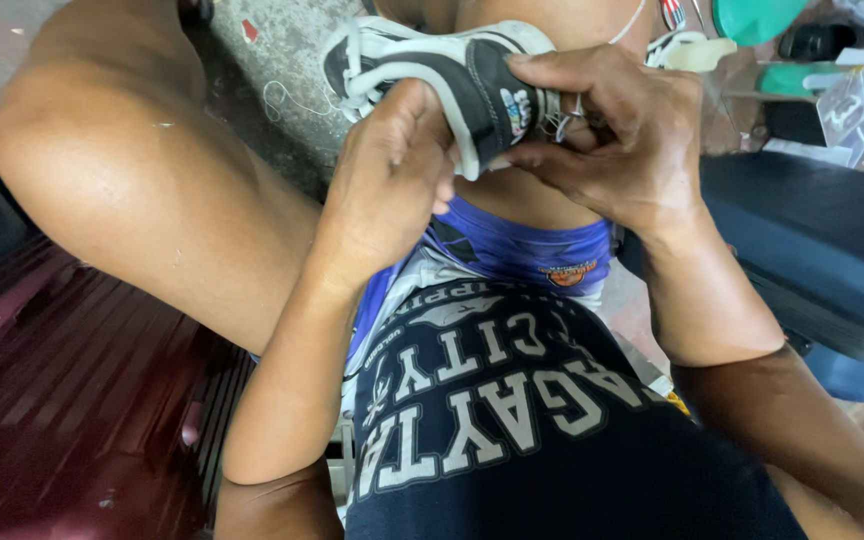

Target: The person is sewing a child's sneaker using a needle and thread. They repeatedly insert the needle through the shoe's upper and pull the thread tight to secure the material.

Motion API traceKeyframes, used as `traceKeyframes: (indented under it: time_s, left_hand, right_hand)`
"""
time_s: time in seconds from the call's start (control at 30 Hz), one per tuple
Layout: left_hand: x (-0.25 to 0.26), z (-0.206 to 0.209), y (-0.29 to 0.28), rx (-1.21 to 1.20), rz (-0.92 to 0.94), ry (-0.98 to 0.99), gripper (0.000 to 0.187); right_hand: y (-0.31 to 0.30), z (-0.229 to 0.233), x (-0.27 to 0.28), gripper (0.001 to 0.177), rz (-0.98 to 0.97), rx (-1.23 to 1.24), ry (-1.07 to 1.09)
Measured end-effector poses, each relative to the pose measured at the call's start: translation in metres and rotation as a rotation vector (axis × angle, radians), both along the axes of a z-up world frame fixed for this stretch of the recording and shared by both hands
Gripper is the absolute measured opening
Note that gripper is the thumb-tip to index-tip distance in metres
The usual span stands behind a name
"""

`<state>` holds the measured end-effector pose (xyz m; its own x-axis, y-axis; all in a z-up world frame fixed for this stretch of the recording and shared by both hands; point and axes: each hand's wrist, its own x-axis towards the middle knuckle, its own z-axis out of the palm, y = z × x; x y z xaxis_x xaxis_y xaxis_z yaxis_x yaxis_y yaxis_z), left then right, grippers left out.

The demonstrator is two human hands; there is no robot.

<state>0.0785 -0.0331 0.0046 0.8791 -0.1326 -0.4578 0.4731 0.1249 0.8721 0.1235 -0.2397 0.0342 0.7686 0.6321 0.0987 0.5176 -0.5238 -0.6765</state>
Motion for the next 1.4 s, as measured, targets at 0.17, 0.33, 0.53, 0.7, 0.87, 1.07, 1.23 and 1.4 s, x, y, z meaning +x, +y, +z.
traceKeyframes:
  time_s: [0.17, 0.33, 0.53, 0.7, 0.87, 1.07, 1.23, 1.4]
  left_hand:
    - [-0.005, -0.012, -0.005, 0.111, 0.143, -0.214, 0.03]
    - [-0.024, -0.016, 0.019, 0.379, 0.335, -0.386, 0.04]
    - [-0.062, -0.014, 0.091, 1.091, 0.665, -0.424, 0.042]
    - [-0.074, -0.006, 0.084, 1.394, 0.577, -0.589, 0.033]
    - [-0.048, 0.014, 0.021, 0.871, 0.252, -0.721, 0.008]
    - [-0.016, -0.009, 0.001, 0.464, -0.012, -0.595, 0.021]
    - [-0.009, -0.029, 0.012, 0.281, -0.082, -0.343, 0.008]
    - [-0.007, -0.023, 0.012, 0.064, 0.025, -0.276, 0.004]
  right_hand:
    - [0.0, -0.002, -0.004, 0.052, -0.149, -0.046, 0.121]
    - [-0.011, -0.013, -0.001, 0.052, -0.161, -0.002, 0.132]
    - [-0.026, -0.018, -0.004, 0.05, -0.204, 0.094, 0.183]
    - [-0.027, -0.017, -0.005, 0.051, -0.321, 0.169, 0.347]
    - [-0.024, -0.016, -0.004, 0.054, -0.224, 0.091, 0.223]
    - [-0.003, -0.007, -0.003, 0.05, -0.112, 0.121, 0.249]
    - [0.004, -0.001, -0.001, 0.059, -0.007, -0.003, 0.001]
    - [0.003, 0.008, -0.007, 0.085, 0.0, -0.266, 0.07]
